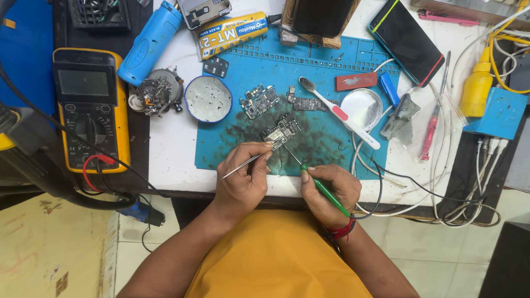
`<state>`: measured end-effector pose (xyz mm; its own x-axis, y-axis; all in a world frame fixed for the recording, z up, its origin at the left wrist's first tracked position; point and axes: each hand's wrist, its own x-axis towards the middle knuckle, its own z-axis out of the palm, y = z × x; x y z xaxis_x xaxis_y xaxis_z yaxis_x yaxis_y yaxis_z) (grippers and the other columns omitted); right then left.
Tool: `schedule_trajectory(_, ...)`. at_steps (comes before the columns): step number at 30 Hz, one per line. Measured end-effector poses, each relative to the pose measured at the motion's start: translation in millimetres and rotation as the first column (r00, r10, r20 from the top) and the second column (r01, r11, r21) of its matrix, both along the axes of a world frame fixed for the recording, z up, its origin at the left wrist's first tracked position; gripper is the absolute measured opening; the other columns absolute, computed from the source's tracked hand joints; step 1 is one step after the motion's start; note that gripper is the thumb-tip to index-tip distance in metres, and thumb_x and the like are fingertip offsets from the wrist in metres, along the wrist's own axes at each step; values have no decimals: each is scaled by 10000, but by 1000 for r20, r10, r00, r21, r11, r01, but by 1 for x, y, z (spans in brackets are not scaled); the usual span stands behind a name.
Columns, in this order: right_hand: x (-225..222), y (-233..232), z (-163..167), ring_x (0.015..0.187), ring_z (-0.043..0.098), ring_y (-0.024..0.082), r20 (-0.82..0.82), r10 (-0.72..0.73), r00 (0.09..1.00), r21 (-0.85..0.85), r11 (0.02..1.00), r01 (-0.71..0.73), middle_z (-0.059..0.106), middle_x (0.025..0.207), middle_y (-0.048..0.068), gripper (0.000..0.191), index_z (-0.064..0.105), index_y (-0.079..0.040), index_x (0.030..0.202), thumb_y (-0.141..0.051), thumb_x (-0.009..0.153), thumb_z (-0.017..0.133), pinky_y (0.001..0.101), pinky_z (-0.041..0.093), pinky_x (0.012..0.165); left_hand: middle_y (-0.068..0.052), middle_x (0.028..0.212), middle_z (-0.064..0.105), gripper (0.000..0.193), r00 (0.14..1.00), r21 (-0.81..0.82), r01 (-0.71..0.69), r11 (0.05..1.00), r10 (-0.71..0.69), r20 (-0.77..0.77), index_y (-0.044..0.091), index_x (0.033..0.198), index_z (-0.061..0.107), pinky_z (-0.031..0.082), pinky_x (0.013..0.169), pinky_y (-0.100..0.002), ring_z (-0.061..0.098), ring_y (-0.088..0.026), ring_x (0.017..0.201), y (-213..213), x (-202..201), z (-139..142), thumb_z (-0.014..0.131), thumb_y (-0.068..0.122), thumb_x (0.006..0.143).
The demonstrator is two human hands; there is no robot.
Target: The person uses a soldering iron and tweezers to work on a small circuit board. They repeatedly apply heat to specific points on the board while holding it steady with tweezers. The person adjusts the board's position and continues soldering different areas throughout the clip.
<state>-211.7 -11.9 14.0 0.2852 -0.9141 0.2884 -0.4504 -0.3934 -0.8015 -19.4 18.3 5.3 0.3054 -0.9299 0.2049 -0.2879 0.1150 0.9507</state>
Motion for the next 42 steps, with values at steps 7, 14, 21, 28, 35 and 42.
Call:
schedule_trajectory(7,0,-1,0,731,739,179,9,13,1000,-8,1000,-13,735,839,99,156,663,-15,919,42,831,778,266,555,659,-130,1087,737,134,1000,0,0,1000,0,4,16,1090,621,616,647,-280,749,-193,772,0,0,0,672,-42,980)
schedule_trajectory(14,-2,1,-5,732,734,171,31,-15,999,8,1000,15,731,841,103,148,672,-11,927,38,837,778,260,555,663,-128,1074,739,133,1000,19,-2,1000,3,-10,16,1086,627,604,632,-283,740,-179,729,1,0,-1,673,-43,977)
schedule_trajectory(21,0,1,-6,740,734,159,41,-32,999,-4,999,32,739,861,107,138,681,-8,944,26,860,785,250,554,670,-130,1089,733,135,1000,-18,-8,1000,8,13,19,1097,619,607,650,-276,744,-192,772,-1,1,-1,665,-39,984)
schedule_trajectory(28,1,0,-4,755,738,162,38,-23,999,-12,1000,24,738,862,103,138,679,-10,942,29,861,784,254,557,682,-131,1084,738,124,1000,-2,-3,1000,3,-4,16,1090,623,612,644,-283,748,-189,758,0,0,-2,666,-32,984)
schedule_trajectory(35,1,0,-4,737,736,157,23,-40,999,6,999,40,743,856,103,130,687,-8,938,27,858,782,253,553,669,-127,1080,738,121,1000,-9,-6,1000,6,16,18,1088,624,611,647,-284,747,-192,768,-1,0,-1,672,-27,987)
schedule_trajectory(42,1,-1,-2,735,733,155,17,-30,999,-3,1000,30,743,853,102,131,689,-12,944,19,861,786,252,548,668,-127,1073,739,128,1000,-2,-4,1000,4,13,19,1089,626,603,641,-288,743,-193,752,0,1,-1,671,-31,980)
